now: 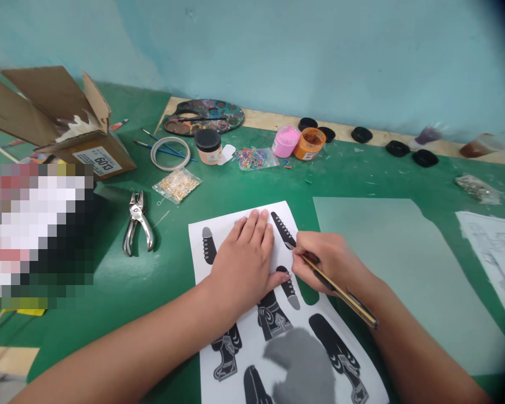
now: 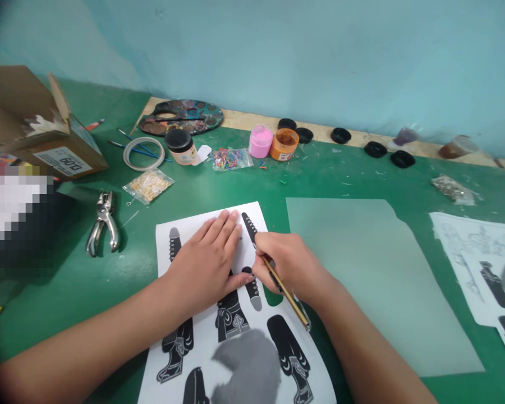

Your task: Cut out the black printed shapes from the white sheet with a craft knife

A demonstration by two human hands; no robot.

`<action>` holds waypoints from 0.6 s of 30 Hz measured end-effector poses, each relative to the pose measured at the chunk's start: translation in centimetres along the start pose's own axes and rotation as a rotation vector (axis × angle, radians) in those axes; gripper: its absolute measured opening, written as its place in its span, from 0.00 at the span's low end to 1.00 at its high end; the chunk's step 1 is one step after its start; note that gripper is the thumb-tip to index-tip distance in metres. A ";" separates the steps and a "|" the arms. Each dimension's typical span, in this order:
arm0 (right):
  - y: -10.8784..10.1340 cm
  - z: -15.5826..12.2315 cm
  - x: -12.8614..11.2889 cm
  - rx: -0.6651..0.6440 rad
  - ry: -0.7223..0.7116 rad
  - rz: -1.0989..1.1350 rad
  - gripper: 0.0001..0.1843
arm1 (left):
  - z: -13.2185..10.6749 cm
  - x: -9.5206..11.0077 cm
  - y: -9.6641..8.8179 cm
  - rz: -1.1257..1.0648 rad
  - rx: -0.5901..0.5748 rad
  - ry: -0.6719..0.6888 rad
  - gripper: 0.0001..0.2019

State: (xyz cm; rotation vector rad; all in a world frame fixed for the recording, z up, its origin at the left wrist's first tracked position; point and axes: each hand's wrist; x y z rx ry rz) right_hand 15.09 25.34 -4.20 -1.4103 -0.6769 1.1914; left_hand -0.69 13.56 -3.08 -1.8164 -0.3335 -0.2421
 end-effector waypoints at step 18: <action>0.0 -0.3 0.3 -0.039 0.006 0.034 0.11 | 0.1 -0.1 0.3 -0.011 -0.002 0.016 0.46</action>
Point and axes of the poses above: each hand's wrist, its own z-axis towards the middle knuckle, its own y-axis out of the palm, x = y × z, and after that the axes turned 14 degrees about -z, right-handed
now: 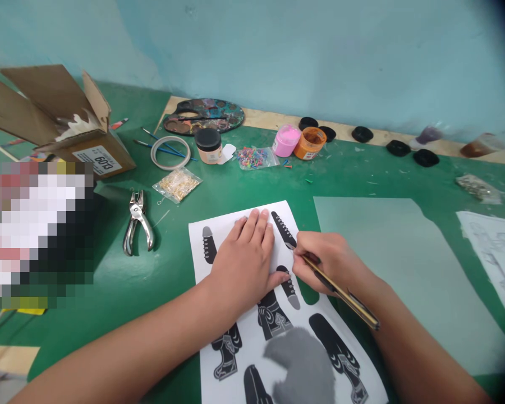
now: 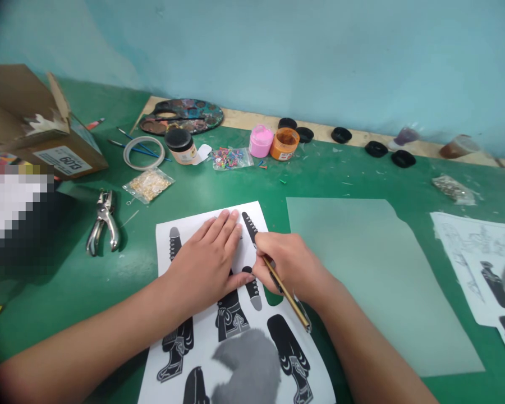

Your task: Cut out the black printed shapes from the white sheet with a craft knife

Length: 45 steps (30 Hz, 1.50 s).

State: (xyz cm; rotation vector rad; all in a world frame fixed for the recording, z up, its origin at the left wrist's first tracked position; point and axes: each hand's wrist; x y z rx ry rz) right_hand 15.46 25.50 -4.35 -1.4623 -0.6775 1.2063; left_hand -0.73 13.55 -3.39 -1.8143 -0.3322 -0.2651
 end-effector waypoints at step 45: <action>-0.6 1.0 0.3 0.359 0.280 0.211 0.06 | 0.9 -2.3 -0.2 -0.001 0.054 0.121 0.47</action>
Point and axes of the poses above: each hand's wrist, its own z-axis towards the middle knuckle, its own y-axis out of the palm, x = y × z, and after that the axes turned 14 degrees about -z, right-handed
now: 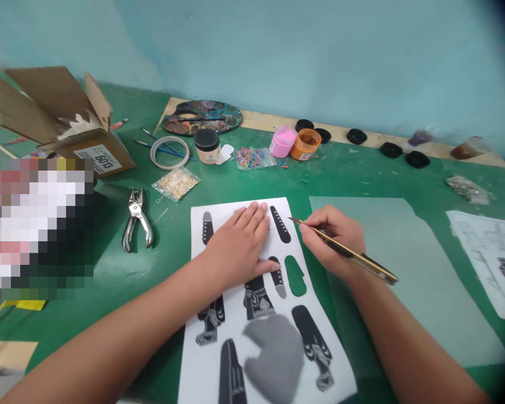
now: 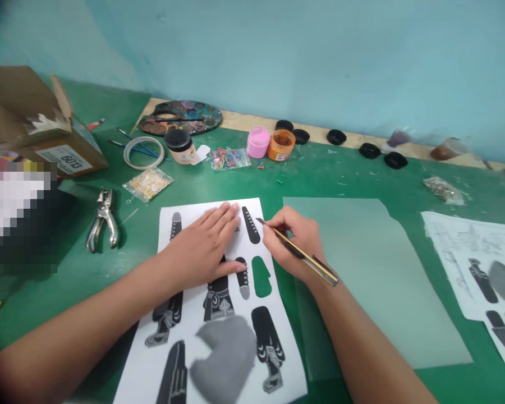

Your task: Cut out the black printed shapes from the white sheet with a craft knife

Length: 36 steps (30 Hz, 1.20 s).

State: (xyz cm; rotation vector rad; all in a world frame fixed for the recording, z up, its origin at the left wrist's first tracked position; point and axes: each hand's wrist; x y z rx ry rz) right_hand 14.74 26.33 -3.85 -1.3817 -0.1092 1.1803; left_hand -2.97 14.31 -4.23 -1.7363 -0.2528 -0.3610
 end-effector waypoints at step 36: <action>1.5 0.8 0.7 -0.249 0.256 0.502 0.10 | 1.1 -4.8 -1.9 -0.115 0.082 0.242 0.28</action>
Point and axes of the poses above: each hand's wrist, its own z-axis towards the middle knuckle, its own y-axis out of the palm, x = y × z, and after that the axes turned 14 degrees about -z, right-handed
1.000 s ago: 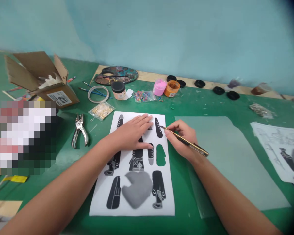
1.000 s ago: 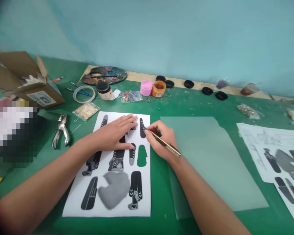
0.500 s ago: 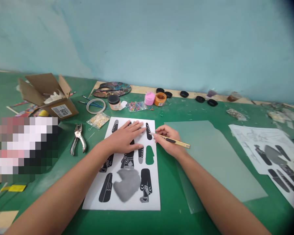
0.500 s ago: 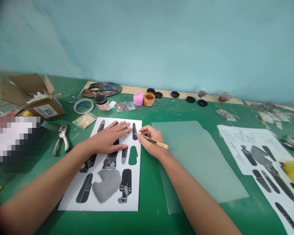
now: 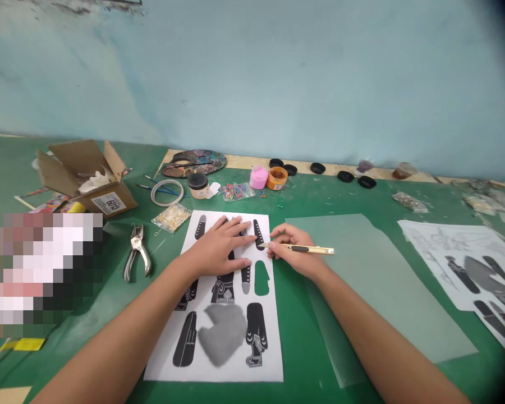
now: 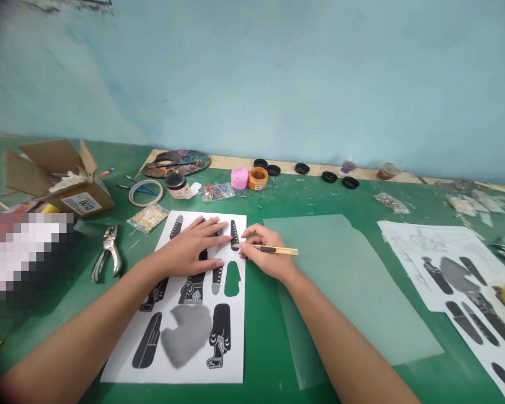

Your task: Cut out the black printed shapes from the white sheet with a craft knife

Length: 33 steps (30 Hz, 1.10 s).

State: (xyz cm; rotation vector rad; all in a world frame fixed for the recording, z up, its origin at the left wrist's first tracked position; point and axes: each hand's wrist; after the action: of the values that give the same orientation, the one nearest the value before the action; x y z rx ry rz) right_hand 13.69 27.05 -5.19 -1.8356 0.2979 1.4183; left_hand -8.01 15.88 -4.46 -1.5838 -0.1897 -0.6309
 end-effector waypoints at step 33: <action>0.8 -0.4 -0.6 0.177 -0.030 -0.457 0.05 | 0.5 0.4 1.0 0.086 -0.005 -0.087 0.35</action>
State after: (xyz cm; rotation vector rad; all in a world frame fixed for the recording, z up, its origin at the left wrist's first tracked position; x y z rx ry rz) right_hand 13.34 26.09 -4.98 -1.6068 -0.0153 1.0650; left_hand -7.03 16.14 -5.07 -1.6164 -0.1832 -0.4966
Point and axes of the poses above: each hand's wrist, its own z-axis towards the middle knuckle, its own y-axis out of the palm, x = y × z, and after that the axes turned 14 degrees about -z, right-handed
